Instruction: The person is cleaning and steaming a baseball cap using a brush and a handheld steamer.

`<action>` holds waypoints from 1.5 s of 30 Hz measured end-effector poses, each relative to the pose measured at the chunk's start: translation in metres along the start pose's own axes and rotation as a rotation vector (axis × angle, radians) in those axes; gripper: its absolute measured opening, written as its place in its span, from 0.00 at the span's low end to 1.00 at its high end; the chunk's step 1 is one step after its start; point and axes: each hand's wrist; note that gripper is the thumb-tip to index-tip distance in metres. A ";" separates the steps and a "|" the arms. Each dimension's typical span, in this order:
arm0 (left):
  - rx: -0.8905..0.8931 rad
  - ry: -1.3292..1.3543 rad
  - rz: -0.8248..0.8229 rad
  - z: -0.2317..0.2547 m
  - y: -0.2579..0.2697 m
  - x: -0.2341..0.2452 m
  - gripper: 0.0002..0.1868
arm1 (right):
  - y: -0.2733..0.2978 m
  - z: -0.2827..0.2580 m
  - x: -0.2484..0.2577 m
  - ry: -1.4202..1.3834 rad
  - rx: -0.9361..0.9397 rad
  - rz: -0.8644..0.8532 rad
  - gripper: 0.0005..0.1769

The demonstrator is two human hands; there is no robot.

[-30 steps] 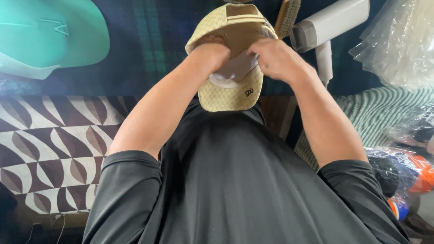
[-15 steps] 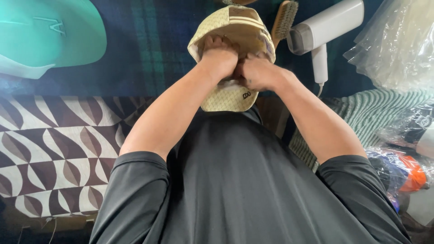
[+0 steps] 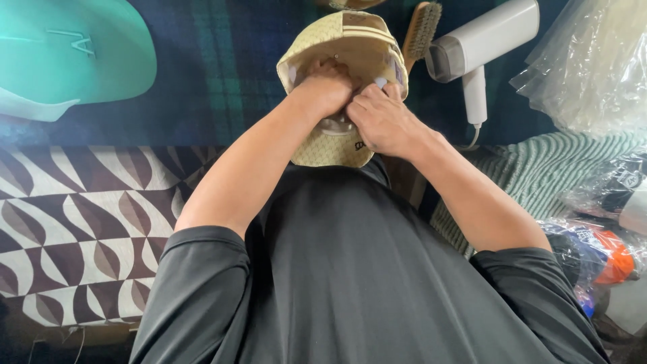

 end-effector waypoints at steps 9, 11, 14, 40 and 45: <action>0.102 -0.034 -0.140 0.021 0.015 0.028 0.26 | -0.029 -0.003 0.083 0.071 -0.242 -0.541 0.06; 0.185 0.029 -0.205 0.029 0.032 0.051 0.37 | -0.023 0.025 0.064 0.155 -0.218 -0.604 0.12; 0.194 0.005 -0.240 0.029 0.029 0.053 0.33 | -0.035 0.018 0.073 0.018 -0.329 -0.708 0.14; -0.015 -0.481 0.496 -0.050 0.043 -0.041 0.12 | -0.043 0.018 -0.013 -0.128 -0.382 -0.480 0.20; -0.021 -0.497 0.456 -0.048 0.043 -0.042 0.10 | -0.046 0.014 -0.006 -0.171 -0.447 -0.470 0.20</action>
Point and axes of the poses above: each hand's wrist, its own y-axis away from the middle knuckle, its own x-axis out of the back of the hand, z = x × y, and after that the axes turned 6 degrees about z, right-handed
